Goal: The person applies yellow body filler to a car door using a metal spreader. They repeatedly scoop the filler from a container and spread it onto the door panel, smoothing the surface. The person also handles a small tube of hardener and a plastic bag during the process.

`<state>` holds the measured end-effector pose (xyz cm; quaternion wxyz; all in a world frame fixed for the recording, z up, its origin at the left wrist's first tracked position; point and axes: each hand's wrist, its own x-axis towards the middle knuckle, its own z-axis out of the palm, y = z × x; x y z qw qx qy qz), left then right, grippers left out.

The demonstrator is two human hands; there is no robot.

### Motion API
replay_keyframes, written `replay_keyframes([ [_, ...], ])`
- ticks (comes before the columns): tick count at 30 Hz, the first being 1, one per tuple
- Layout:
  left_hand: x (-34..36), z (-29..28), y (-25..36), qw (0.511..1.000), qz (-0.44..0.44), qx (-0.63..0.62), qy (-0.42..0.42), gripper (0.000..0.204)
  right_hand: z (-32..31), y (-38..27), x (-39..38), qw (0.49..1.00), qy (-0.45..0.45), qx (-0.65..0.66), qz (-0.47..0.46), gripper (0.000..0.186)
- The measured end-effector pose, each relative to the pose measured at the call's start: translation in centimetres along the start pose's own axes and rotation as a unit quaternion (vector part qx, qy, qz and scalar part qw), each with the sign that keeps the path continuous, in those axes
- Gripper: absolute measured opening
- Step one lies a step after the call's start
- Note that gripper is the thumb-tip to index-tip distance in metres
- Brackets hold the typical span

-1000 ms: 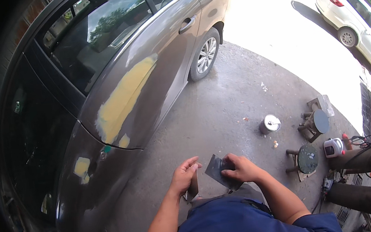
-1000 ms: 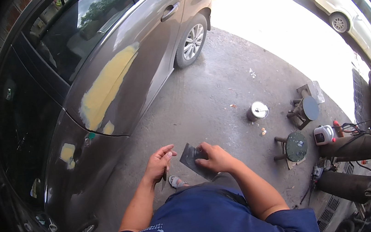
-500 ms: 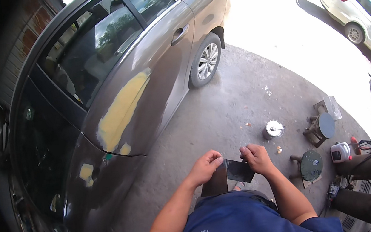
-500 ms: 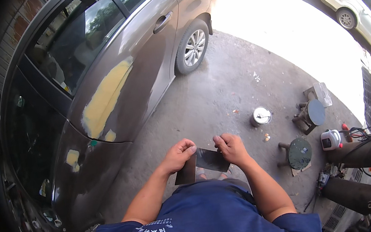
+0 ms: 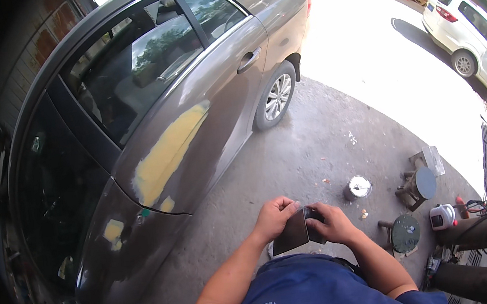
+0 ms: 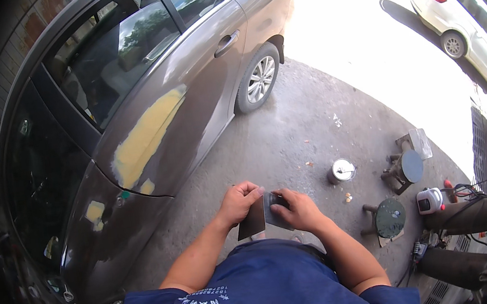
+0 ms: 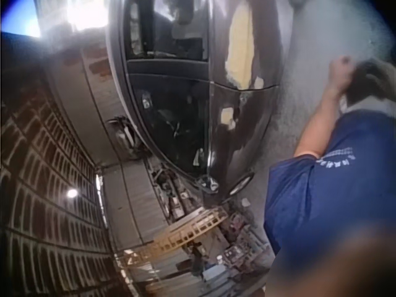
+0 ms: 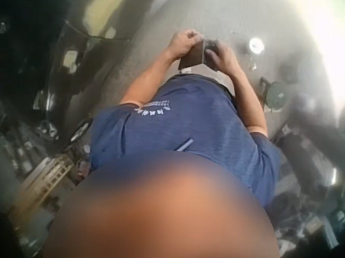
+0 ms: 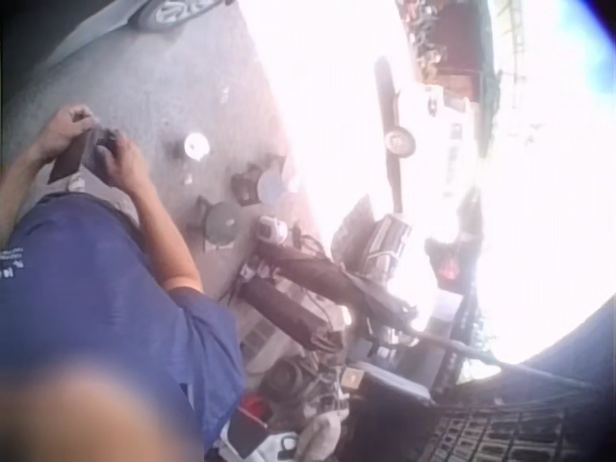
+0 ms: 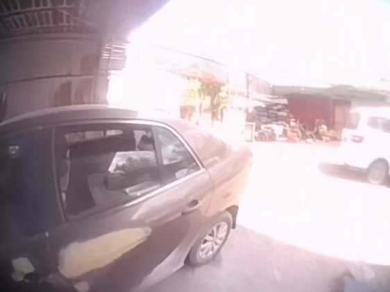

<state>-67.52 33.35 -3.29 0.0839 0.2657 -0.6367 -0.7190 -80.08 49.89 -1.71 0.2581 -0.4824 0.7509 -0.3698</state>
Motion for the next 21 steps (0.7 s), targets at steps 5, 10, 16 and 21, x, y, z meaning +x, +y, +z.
replay_keyframes([
  [5,-0.7,-1.2,-1.2,0.997,0.012,0.076,-0.022,0.021,0.2,-0.5,0.4,0.998,0.039,0.034,0.046,0.033],
  [10,-0.8,-2.2,-1.2,0.997,-0.011,0.049,-0.055,0.022,0.1,-0.9,0.7,0.991,0.113,0.049,0.056,0.034],
  [16,-0.1,-2.8,-0.7,0.996,-0.015,0.064,-0.068,0.022,0.8,0.4,1.3,0.96,0.209,0.133,0.132,0.04],
  [21,-0.4,-3.7,-1.9,0.998,-0.057,-0.02,-0.015,0.035,-1.4,2.8,1.3,0.899,0.188,0.36,0.164,0.044],
])
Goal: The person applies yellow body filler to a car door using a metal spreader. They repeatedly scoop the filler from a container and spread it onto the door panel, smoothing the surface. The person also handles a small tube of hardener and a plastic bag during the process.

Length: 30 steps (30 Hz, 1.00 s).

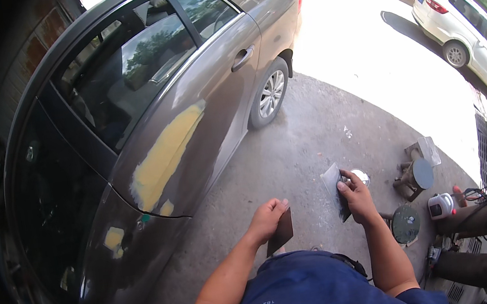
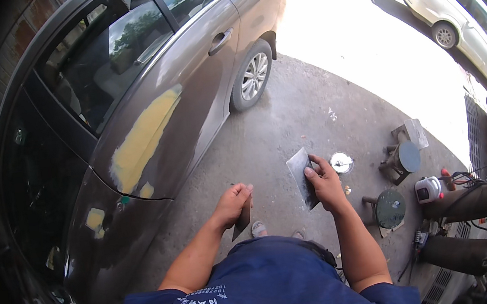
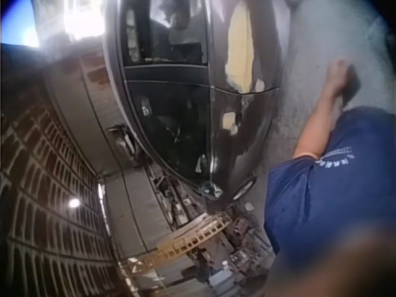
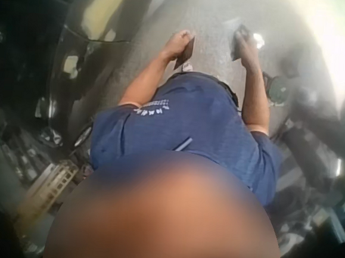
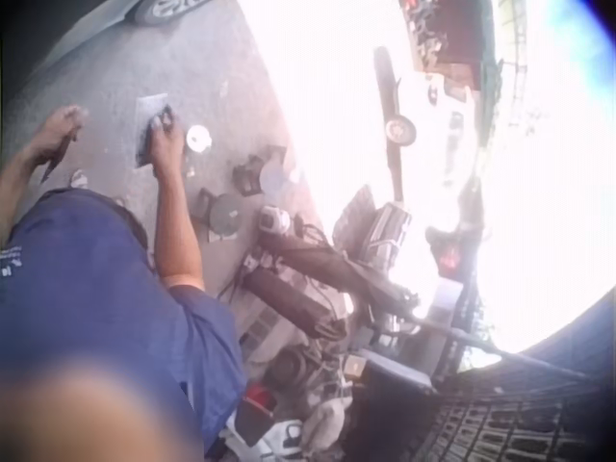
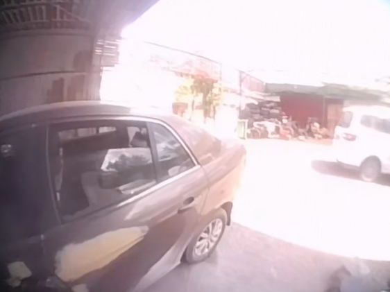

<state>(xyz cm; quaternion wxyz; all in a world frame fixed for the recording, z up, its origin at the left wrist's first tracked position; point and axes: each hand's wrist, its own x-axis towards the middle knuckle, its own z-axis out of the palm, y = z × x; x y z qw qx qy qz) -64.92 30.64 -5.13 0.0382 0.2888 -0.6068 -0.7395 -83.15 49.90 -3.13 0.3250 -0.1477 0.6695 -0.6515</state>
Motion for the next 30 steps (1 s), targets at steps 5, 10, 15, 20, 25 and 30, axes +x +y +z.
replay_keyframes([
  [5,0.6,-0.2,-1.0,0.993,-0.042,-0.099,0.056,0.057,-0.9,1.3,-0.8,0.919,-0.194,0.317,0.136,0.071],
  [10,0.1,0.5,1.4,0.98,-0.032,-0.189,0.062,0.03,1.1,0.6,-1.8,0.846,-0.298,0.418,0.14,0.076],
  [15,-0.5,1.6,2.2,0.959,0.008,-0.276,0.068,0.028,1.1,0.5,-2.1,0.901,-0.219,0.342,0.152,0.058],
  [20,-0.3,2.1,1.1,0.954,0.04,-0.291,0.062,0.026,2.9,0.4,-2.7,0.959,-0.158,0.226,0.064,0.041],
  [25,-0.7,3.9,2.2,0.944,0.051,-0.319,0.062,0.029,4.6,1.8,-3.3,0.984,-0.12,0.074,-0.109,0.042],
  [30,-0.3,5.4,2.2,0.944,0.132,-0.287,0.097,0.028,5.4,1.9,-4.1,0.983,-0.151,0.004,-0.107,0.046],
])
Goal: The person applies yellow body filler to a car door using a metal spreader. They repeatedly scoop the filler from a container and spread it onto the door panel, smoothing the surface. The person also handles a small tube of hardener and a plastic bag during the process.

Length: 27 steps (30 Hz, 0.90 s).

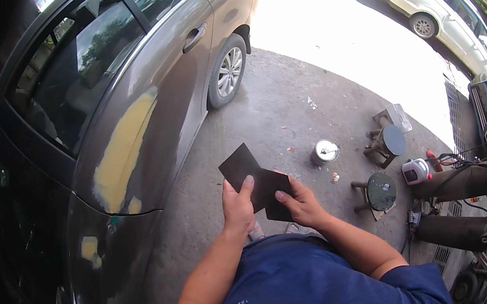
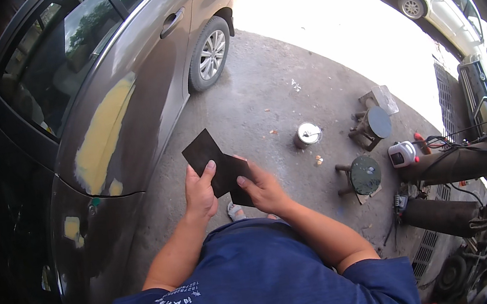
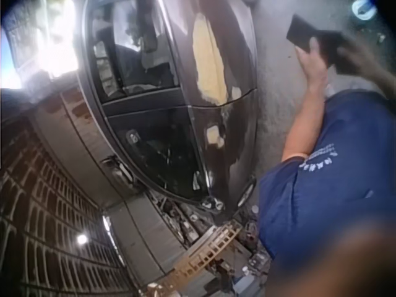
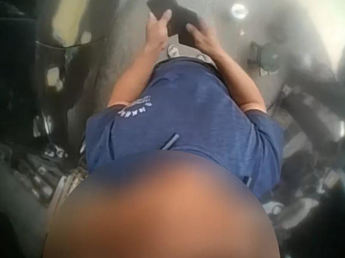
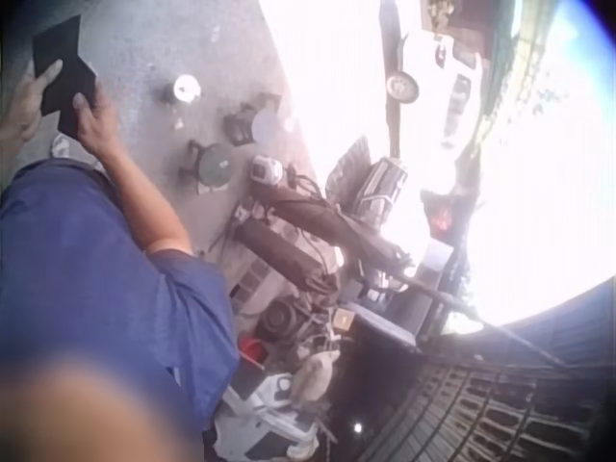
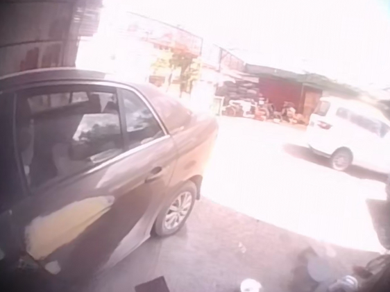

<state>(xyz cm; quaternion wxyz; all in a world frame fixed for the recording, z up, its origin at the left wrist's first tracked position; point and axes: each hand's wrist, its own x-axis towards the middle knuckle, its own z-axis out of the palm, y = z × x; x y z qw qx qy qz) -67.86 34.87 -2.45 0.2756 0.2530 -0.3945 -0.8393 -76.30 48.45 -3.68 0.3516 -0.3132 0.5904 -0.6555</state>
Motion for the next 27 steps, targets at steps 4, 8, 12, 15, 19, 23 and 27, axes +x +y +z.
replay_keyframes([
  [4,0.0,0.7,0.7,0.997,0.048,0.063,-0.005,0.027,0.0,-1.1,0.3,1.0,-0.015,-0.017,-0.003,0.045],
  [8,-0.1,1.2,2.4,0.999,0.041,-0.002,0.021,0.027,0.4,-2.7,0.0,0.995,0.028,-0.075,-0.064,0.045],
  [12,-0.6,2.1,1.6,0.996,0.066,0.028,0.052,0.028,0.5,-1.6,-0.1,0.986,0.007,-0.121,-0.112,0.048],
  [15,-0.8,1.3,0.7,0.984,0.107,0.135,0.037,0.031,0.4,-2.1,0.8,0.977,0.003,-0.17,-0.127,0.049],
  [19,-1.3,1.7,1.0,0.955,0.155,0.252,-0.033,0.029,-0.5,-4.4,1.4,0.98,-0.053,-0.19,-0.04,0.044],
  [23,-1.6,1.7,2.9,0.901,0.135,0.396,-0.112,0.024,-2.9,-5.3,2.4,0.951,-0.194,-0.226,0.081,0.036],
  [27,-0.1,0.9,3.1,0.947,0.13,0.281,-0.09,0.023,-4.7,-5.3,2.3,0.964,-0.197,-0.149,0.095,0.035],
])
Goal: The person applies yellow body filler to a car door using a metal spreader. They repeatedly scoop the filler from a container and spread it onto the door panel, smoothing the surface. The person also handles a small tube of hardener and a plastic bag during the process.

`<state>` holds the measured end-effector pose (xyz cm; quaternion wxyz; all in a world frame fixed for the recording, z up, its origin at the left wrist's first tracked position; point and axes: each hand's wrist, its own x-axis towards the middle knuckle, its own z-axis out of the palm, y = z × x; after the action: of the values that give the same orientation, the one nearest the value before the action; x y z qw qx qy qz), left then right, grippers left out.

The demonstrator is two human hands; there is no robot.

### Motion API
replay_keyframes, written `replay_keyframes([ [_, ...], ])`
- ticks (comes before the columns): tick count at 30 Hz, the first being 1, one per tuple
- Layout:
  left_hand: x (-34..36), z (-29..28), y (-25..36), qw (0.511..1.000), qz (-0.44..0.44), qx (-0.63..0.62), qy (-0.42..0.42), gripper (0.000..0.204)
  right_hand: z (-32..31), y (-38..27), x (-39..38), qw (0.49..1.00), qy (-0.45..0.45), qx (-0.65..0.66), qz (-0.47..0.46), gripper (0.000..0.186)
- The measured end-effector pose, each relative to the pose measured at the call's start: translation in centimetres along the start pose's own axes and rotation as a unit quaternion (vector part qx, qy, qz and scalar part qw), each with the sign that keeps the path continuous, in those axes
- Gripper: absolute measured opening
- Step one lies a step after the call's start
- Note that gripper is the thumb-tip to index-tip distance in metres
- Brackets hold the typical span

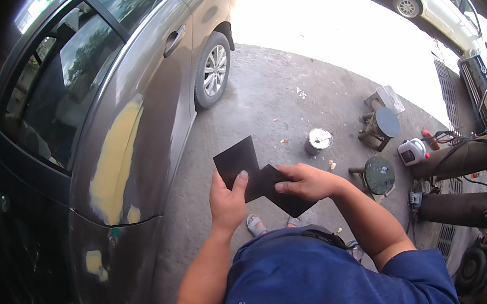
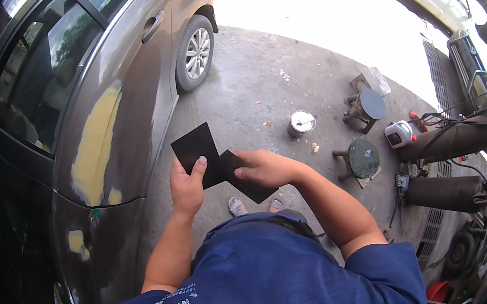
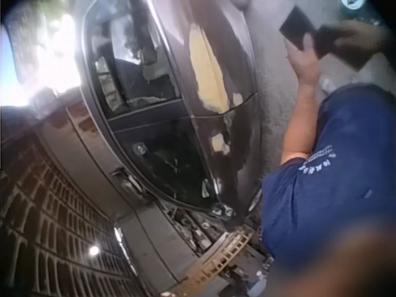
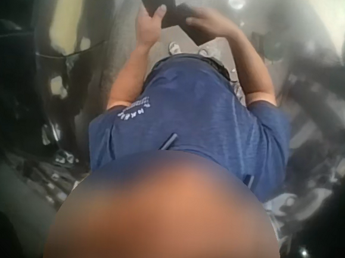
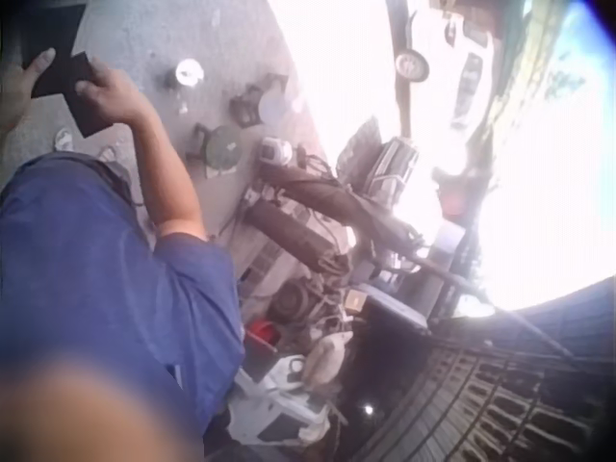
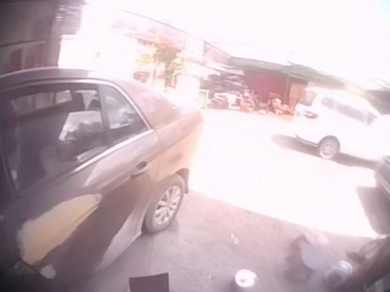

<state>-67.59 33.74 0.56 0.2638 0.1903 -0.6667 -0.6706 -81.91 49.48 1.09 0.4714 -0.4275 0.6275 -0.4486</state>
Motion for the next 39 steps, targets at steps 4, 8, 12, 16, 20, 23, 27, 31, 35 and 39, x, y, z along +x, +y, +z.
replay_keyframes([
  [4,0.5,-1.2,0.8,0.981,-0.123,-0.148,-0.029,0.028,-1.3,0.3,-0.9,0.997,-0.013,0.017,0.079,0.037],
  [8,0.7,-1.1,0.1,0.96,-0.205,-0.164,-0.097,0.029,-1.5,-0.4,-0.8,0.995,-0.056,0.025,0.083,0.044],
  [12,0.5,-0.8,-0.1,0.945,-0.216,-0.24,-0.059,0.031,-2.5,1.9,-1.8,0.924,-0.07,0.376,0.017,0.069],
  [16,0.3,-0.5,-0.3,0.912,-0.226,-0.342,0.021,0.031,-0.8,3.3,-2.6,0.868,-0.026,0.483,-0.114,0.093],
  [20,-0.2,1.0,-0.8,0.906,-0.215,-0.361,0.039,0.029,3.0,2.9,-1.7,0.934,0.162,0.307,-0.084,0.058],
  [23,0.2,0.6,-1.5,0.932,-0.169,-0.314,0.06,0.028,3.5,2.0,-1.6,0.943,0.212,0.232,-0.105,0.042],
  [27,0.6,0.0,-0.7,0.945,-0.152,-0.283,0.064,0.027,3.5,1.2,-2.2,0.962,0.221,0.089,-0.133,0.042],
  [31,0.2,1.6,0.0,0.956,-0.113,-0.265,0.062,0.026,4.9,1.5,-1.4,0.958,0.245,0.006,-0.151,0.042],
  [35,-0.8,2.9,-0.5,0.987,-0.056,-0.149,0.028,0.027,4.3,1.0,-0.9,0.977,0.188,-0.002,-0.102,0.041],
  [39,-0.4,2.4,0.5,0.986,-0.047,-0.16,0.005,0.027,2.5,-1.2,-1.6,0.991,0.114,0.027,-0.058,0.039],
])
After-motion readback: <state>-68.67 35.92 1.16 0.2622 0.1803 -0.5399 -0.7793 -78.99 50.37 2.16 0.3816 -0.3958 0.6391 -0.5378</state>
